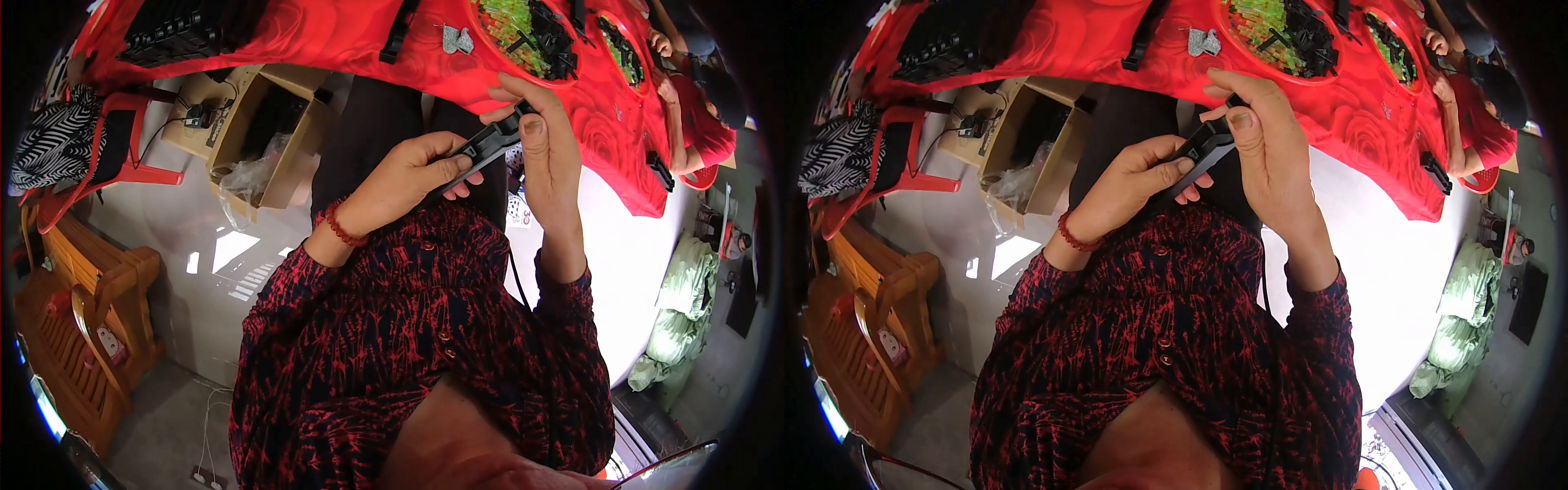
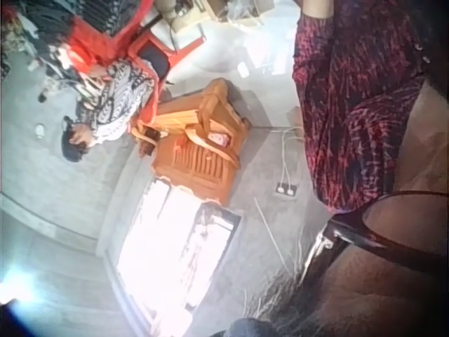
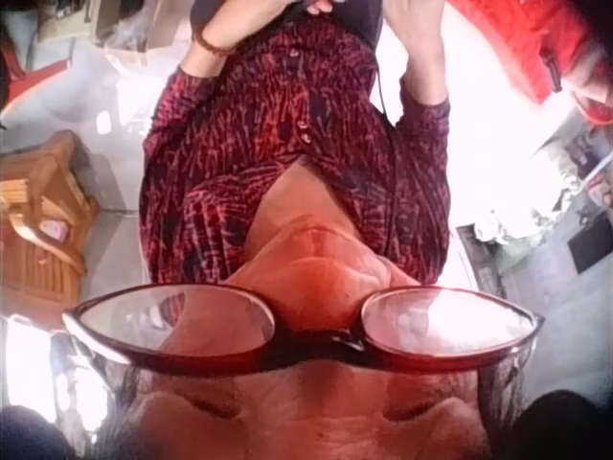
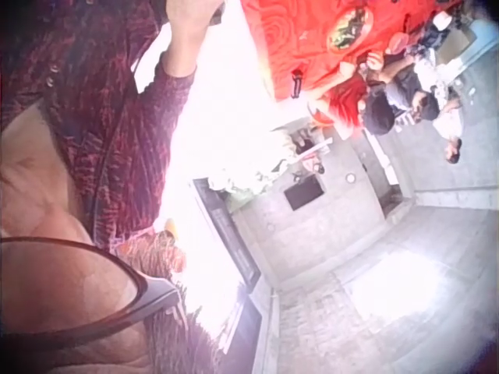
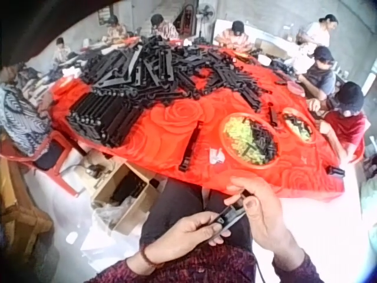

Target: The person assembles black plastic parts by hand, holding and turning each piece while inserting and pressing smaller components into place.

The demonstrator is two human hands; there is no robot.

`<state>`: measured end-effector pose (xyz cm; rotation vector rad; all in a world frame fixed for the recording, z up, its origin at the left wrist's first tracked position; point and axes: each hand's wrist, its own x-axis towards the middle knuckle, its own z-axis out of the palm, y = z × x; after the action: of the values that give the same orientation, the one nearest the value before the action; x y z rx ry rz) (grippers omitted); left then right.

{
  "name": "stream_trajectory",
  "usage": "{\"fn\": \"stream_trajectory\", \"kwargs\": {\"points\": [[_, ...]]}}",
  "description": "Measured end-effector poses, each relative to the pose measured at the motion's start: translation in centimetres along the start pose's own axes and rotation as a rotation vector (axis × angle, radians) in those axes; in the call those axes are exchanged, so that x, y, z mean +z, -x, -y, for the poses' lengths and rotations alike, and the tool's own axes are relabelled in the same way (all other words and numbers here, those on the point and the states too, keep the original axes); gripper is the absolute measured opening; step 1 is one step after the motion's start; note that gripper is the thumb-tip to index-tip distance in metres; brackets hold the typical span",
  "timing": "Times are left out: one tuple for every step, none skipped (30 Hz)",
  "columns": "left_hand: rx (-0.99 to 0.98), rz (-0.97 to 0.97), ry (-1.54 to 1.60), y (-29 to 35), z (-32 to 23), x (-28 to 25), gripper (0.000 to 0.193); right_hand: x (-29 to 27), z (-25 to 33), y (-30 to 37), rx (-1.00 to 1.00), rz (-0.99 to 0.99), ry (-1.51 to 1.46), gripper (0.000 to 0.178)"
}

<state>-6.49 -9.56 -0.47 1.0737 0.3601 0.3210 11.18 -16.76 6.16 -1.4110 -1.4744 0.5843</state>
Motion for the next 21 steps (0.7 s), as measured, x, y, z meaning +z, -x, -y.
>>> {"fn": "stream_trajectory", "kwargs": {"points": [[0.009,-0.005,-0.002,-0.1,0.1,0.0,0.026,0.0,0.0,0.0,-0.003,0.005,0.031,0.047],[0.009,-0.003,-0.001,-0.1,0.2,0.0,0.026,0.1,0.0,0.0,-0.002,0.004,0.032,0.047],[0.009,-0.012,0.031,-0.1,0.3,0.1,0.025,0.3,0.1,0.0,-0.017,-0.013,0.002,0.043],[0.009,-0.020,0.064,-0.1,0.3,0.2,0.025,0.4,0.1,0.0,-0.033,-0.031,-0.029,0.038],[0.009,-0.021,0.064,-0.2,0.3,0.3,0.025,0.6,0.2,0.0,-0.032,-0.029,-0.029,0.038],[0.016,-0.025,0.074,-0.2,0.4,0.4,0.024,0.8,0.3,0.1,-0.013,-0.045,-0.073,0.038],[0.022,-0.028,0.083,-0.2,0.4,0.4,0.023,0.8,0.3,0.1,0.005,-0.062,-0.118,0.038],[0.022,-0.028,0.084,-0.2,0.5,0.4,0.023,0.8,0.3,0.1,0.006,-0.061,-0.117,0.038],[0.029,-0.033,0.077,-0.2,0.5,0.4,0.023,0.7,0.3,0.2,0.048,-0.061,-0.238,0.039],[0.037,-0.038,0.069,-0.2,0.6,0.5,0.022,0.7,0.3,0.2,0.089,-0.062,-0.359,0.039],[0.037,-0.038,0.070,-0.3,0.7,0.5,0.022,0.7,0.5,0.2,0.090,-0.062,-0.359,0.039],[0.040,-0.034,0.086,-0.3,0.8,0.6,0.022,0.9,0.9,0.1,0.140,-0.099,-0.540,0.039],[0.043,-0.030,0.102,-0.2,0.9,0.8,0.022,1.1,1.2,-0.1,0.190,-0.136,-0.722,0.039],[0.043,-0.031,0.101,-0.2,0.9,0.9,0.022,1.2,1.5,-0.3,0.189,-0.136,-0.723,0.039],[0.051,-0.034,0.114,-0.2,0.8,1.0,0.023,1.3,1.8,-0.6,0.231,-0.176,-0.697,0.043],[0.060,-0.037,0.127,-0.2,0.8,1.1,0.023,1.4,2.0,-0.7,0.273,-0.214,-0.671,0.047],[0.060,-0.037,0.127,-0.2,0.7,1.3,0.023,1.7,2.0,-0.7,0.273,-0.215,-0.670,0.047],[0.068,-0.065,0.134,-0.2,0.7,1.5,0.019,1.9,2.0,-0.8,0.256,-0.244,-0.639,0.046],[0.076,-0.094,0.141,-0.2,0.7,1.6,0.016,2.2,2.0,-0.8,0.239,-0.272,-0.608,0.045],[0.076,-0.093,0.142,-0.2,0.8,1.7,0.016,2.4,1.9,-0.8,0.239,-0.273,-0.607,0.045],[0.087,-0.100,0.130,-0.1,1.0,1.7,0.017,2.6,1.9,-0.8,0.228,-0.305,-0.593,0.045]]}}
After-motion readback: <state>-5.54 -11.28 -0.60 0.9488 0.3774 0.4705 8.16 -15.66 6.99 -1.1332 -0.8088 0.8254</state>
